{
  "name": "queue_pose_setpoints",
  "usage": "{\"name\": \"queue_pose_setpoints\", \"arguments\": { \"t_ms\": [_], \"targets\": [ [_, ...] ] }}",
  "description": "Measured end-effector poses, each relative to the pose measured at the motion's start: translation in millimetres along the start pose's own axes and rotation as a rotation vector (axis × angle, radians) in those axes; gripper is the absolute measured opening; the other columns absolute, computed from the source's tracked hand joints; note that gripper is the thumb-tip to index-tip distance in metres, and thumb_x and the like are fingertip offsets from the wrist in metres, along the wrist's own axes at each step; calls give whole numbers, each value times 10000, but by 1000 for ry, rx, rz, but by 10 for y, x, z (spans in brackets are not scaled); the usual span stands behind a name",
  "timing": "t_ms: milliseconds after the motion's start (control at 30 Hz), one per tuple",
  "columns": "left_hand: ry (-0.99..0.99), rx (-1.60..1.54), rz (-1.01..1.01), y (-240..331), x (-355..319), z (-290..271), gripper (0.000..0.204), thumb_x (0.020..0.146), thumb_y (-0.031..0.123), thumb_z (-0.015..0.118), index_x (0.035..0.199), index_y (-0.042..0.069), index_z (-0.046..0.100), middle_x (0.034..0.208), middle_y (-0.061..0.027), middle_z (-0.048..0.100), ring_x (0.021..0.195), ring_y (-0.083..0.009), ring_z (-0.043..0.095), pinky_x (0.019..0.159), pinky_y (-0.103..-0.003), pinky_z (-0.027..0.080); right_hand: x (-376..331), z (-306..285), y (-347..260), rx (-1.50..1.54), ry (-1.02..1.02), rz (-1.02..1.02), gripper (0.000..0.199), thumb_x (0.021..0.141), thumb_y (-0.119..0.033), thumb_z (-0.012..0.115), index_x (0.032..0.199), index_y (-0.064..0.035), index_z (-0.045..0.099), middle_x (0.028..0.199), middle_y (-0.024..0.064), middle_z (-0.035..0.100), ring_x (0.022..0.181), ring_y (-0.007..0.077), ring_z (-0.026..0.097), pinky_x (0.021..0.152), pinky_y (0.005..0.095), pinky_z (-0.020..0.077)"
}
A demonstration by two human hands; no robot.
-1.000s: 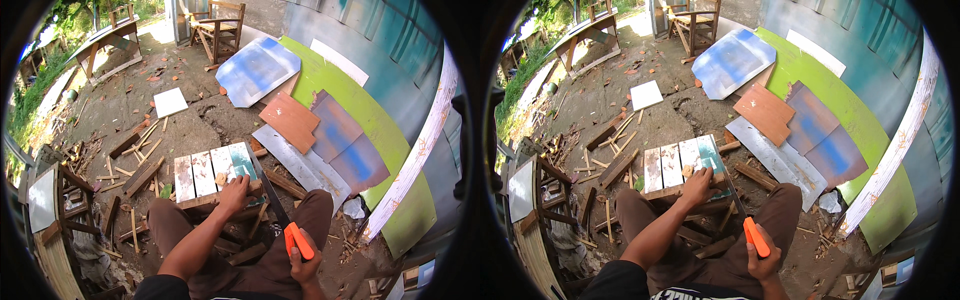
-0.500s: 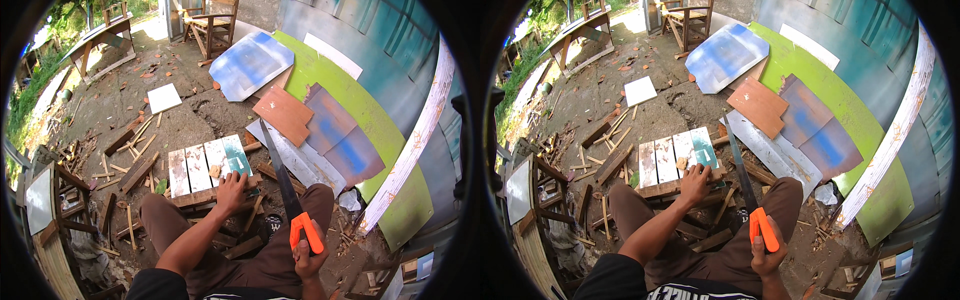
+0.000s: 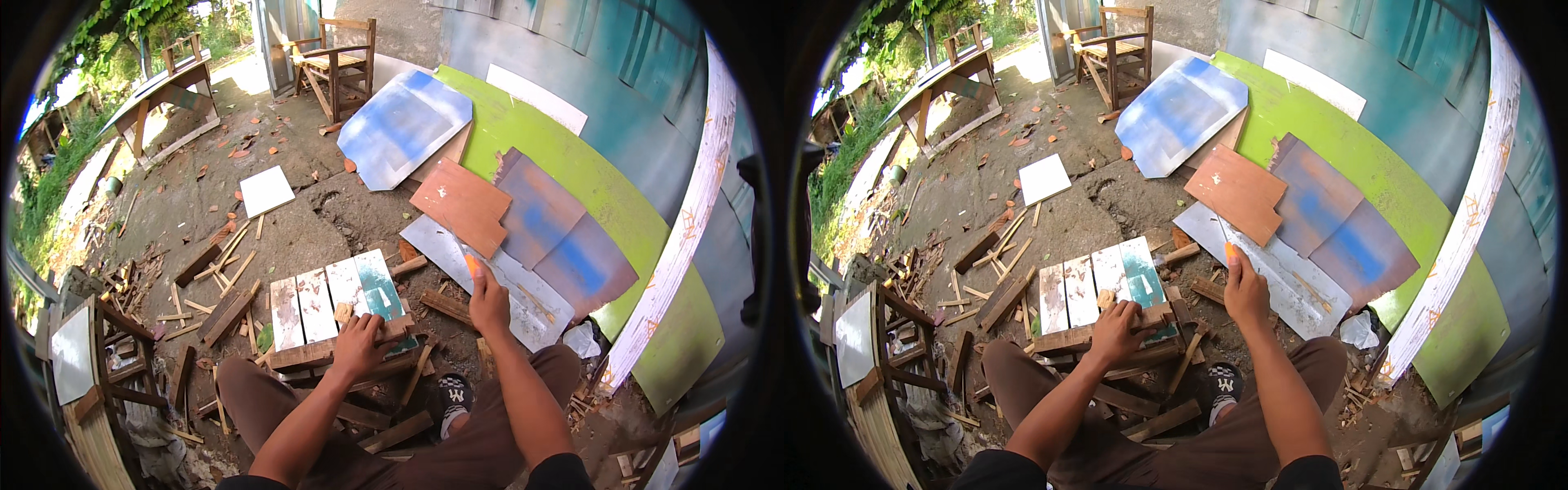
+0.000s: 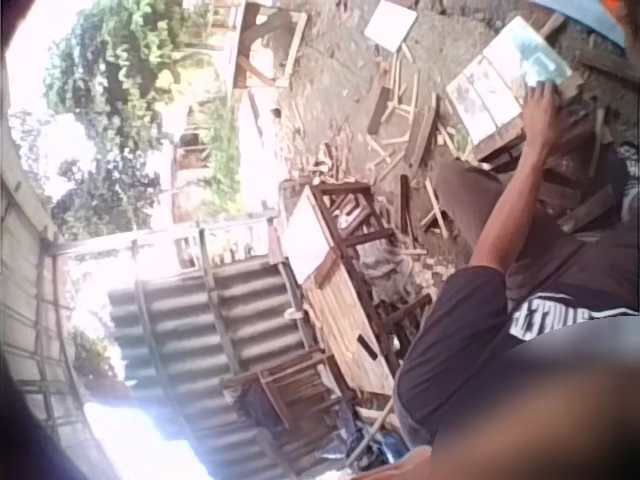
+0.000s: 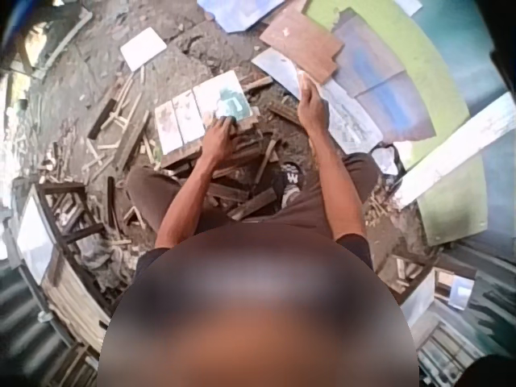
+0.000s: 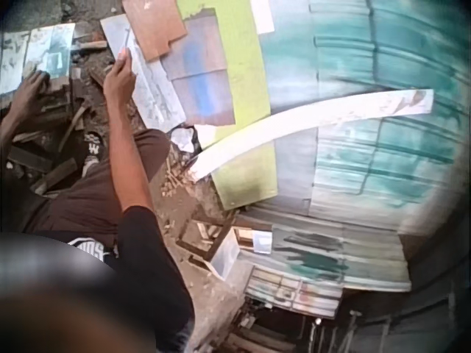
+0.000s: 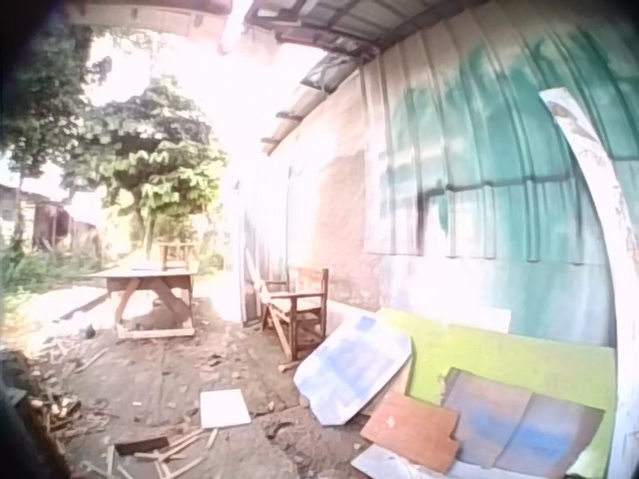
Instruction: The person sits on the ground and uses a hand saw to cut a small wooden block. They repeatedly saw the block, pause to inspect the cut, and then continue sawing until the piece is separated.
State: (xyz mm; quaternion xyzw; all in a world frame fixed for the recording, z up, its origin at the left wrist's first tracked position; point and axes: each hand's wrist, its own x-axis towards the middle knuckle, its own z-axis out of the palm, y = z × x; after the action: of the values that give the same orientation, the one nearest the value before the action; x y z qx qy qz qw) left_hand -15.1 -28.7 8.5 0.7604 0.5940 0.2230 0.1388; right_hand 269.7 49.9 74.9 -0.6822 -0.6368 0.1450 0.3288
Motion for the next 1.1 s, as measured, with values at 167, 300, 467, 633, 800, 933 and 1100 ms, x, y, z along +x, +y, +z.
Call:
{"name": "queue_pose_setpoints", "arguments": {
  "t_ms": [167,300,467,633,800,933,1100],
  "targets": [
    [3,-98,-58,-82,64,-72,452,902,431,857,1161,125,647,1099,-79,709,1078,-325,665,911,-461,531,-207,989,1230,-400,20,-210,589,1051,-580,611,1498,-200,654,945,175,771,821,390,765,703,519,610],
    [123,71,89,-155,197,-45,452,901,460,848,1120,106,671,1106,-59,713,1060,-283,665,931,-430,512,-805,1314,2177,-538,-140,-146,645,992,-630,677,1475,-203,682,928,128,740,777,336,738,687,489,589],
    [139,93,124,-315,455,-18,417,862,408,877,1090,94,723,1127,-73,698,1073,-304,648,967,-430,500,-1030,1644,2587,-616,-337,-48,557,1019,-553,680,1395,-144,727,1067,142,705,1110,340,672,968,503,519],
    [82,116,88,-370,534,13,426,895,451,839,1106,93,747,1164,-80,668,1142,-322,604,1006,-446,478,-410,2347,2492,-372,-262,-37,382,1009,-330,723,1317,-103,733,1259,122,660,1257,333,575,1070,505,444],
    [4,114,-38,-356,584,26,497,812,439,892,1114,73,745,1074,-97,661,1035,-314,620,920,-454,504,662,3222,2274,-338,-328,-215,576,978,-265,786,1510,-145,601,1327,99,644,1307,310,565,1107,514,439],
    [-39,166,-43,-354,644,4,554,828,526,871,1137,82,751,1051,-85,653,1046,-313,630,904,-446,494,1491,3718,2039,-430,-531,-323,796,967,-299,821,1653,-201,431,1555,104,536,1467,309,475,1201,542,395],
    [-69,151,-71,-349,688,-19,570,779,500,897,1124,64,769,1042,-104,676,1048,-328,644,926,-462,517,2026,4164,1827,-607,-753,-271,1206,819,-472,929,1753,-354,175,1821,12,228,1679,260,194,1350,561,219]
  ]
}}
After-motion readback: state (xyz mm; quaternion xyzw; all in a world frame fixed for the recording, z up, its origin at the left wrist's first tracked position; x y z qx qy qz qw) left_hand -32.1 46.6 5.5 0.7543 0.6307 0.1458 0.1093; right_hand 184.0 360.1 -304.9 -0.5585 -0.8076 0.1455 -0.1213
